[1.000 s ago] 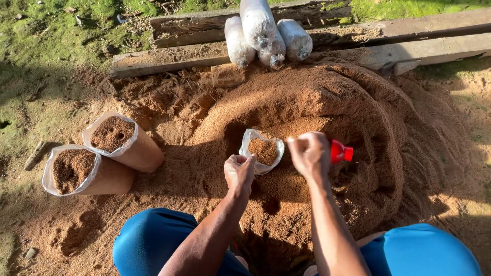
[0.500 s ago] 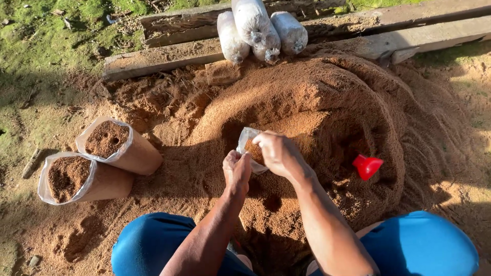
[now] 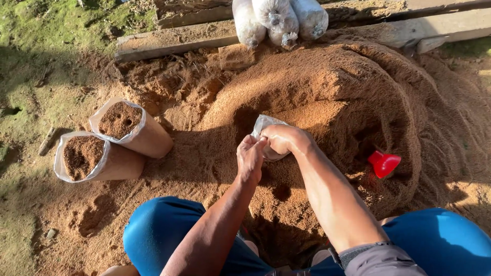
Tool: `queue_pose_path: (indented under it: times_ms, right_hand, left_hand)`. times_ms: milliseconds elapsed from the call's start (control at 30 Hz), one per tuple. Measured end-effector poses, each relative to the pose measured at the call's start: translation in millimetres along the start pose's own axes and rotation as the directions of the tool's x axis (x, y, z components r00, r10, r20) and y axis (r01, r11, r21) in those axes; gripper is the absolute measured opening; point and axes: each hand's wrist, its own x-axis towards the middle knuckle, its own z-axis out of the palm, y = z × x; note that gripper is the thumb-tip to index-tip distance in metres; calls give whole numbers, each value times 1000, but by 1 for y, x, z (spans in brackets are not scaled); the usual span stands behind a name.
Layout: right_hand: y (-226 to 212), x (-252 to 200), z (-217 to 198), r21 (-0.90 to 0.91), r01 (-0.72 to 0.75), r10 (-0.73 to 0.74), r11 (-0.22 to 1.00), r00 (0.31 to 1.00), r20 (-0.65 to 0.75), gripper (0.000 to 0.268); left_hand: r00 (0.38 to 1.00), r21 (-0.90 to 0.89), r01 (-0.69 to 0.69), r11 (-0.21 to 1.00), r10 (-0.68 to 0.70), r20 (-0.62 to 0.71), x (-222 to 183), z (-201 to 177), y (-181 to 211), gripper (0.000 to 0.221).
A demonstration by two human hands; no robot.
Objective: Filling small plastic bags with sawdust from a pile using a hand scoop
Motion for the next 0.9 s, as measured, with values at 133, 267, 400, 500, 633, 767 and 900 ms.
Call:
queue_pose_path:
  times_ms: [133,267,400,500,633,767,900]
  right_hand:
    - [19,11,20,71,-84,82,994,996,34,28]
    - [40,25,23,134,-150,145,980,988,48,33]
    - [47,46,34,185,-201,192,962,979,66,36]
    - [33,42,26,230,-241,231,943,971,69,39]
    - [-8,0,-15,548,-42,-76,835,979,190,54]
    - [22,27,-2,-39,72,-65,997,984,168,27]
    - [41,45,2,-639,123,-69,759,992,109,16]
  left_hand:
    - [1000,-57,3,998,-2,14,-5,-1,4,15]
    - [1000,-104,17,994,-16,13,1,5,6,17]
    - [999,-117,34,993,-30,31,-10,1,13,15]
    - [1000,-55,26,998,-26,-12,-25,-1,40,17]
    - [998,110,34,993,-28,-56,2,-9,-12,25]
    - [998,80,-43,996,46,-37,6,-7,-24,15]
    - [992,93,-116,989,120,-42,1,-7,0,13]
